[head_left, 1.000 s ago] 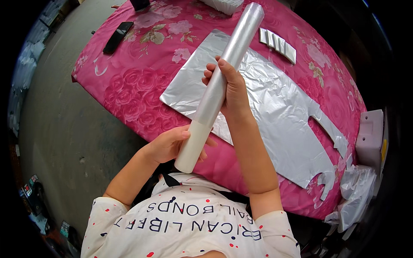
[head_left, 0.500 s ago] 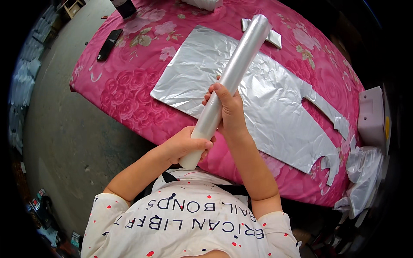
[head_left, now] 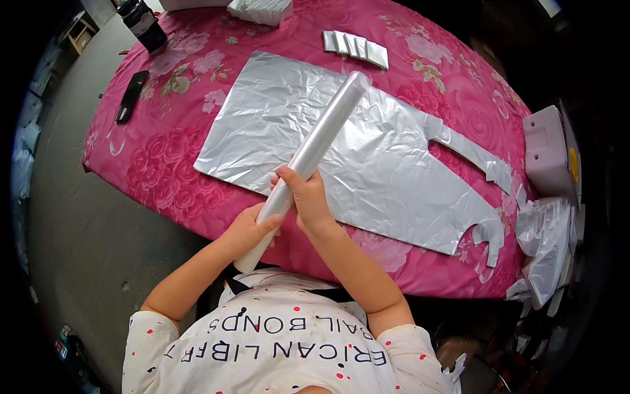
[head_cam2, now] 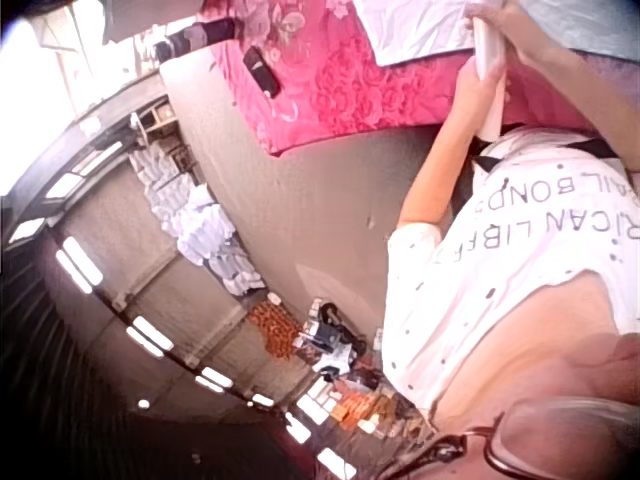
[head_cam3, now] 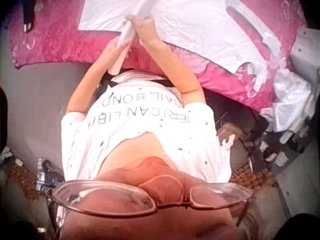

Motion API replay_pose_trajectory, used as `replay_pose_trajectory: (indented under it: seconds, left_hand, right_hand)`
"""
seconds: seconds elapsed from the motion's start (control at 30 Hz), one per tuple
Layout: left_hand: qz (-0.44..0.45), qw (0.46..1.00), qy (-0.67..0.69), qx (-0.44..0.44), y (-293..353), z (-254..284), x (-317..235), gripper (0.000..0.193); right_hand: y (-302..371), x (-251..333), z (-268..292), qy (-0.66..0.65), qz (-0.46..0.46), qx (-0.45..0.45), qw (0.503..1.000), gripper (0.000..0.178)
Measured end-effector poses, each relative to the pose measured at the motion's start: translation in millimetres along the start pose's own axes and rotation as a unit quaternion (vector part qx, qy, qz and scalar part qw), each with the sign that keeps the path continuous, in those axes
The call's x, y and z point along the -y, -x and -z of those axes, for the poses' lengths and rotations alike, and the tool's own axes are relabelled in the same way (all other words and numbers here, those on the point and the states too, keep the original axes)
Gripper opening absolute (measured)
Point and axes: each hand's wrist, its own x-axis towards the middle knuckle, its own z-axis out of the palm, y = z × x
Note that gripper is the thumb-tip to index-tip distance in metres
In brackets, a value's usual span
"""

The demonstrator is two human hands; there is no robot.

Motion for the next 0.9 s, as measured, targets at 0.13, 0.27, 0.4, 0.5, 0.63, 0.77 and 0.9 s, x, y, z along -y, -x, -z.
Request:
replay_pose_trajectory:
  seconds: [0.13,0.27,0.4,0.5,0.63,0.77,0.9]
  left_hand:
    - [0.113,0.985,0.064,0.116,17.4,21.7,15.6,0.031]
    - [0.153,0.976,0.041,0.15,37.3,30.8,33.1,0.03]
    - [0.172,0.977,0.015,0.125,45.7,32.7,40.6,0.046]
    - [0.168,0.978,0.013,0.122,47.5,33.5,42.0,0.041]
    - [0.175,0.976,0.017,0.126,48.8,33.3,38.8,0.034]
    - [0.18,0.975,0.028,0.129,49.0,33.3,39.0,0.035]
    - [0.18,0.974,0.028,0.133,48.7,32.7,38.7,0.034]
  right_hand:
    - [-35.3,32.3,41.6,-0.101,-0.044,-0.028,0.994,0.036]
    - [-82.2,75.5,108.8,-0.051,0.032,-0.075,0.995,0.037]
    - [-78.5,111.7,117.0,0.207,0.053,-0.097,0.972,0.024]
    - [-71.0,127.3,107.1,0.357,-0.054,0.003,0.932,0.025]
    - [-65.0,129.3,99.6,0.477,-0.119,0.058,0.869,0.03]
    - [-67.7,130.8,108.8,0.458,-0.12,0.121,0.872,0.025]
    - [-66.6,128.7,109.0,0.445,-0.1,0.142,0.879,0.017]
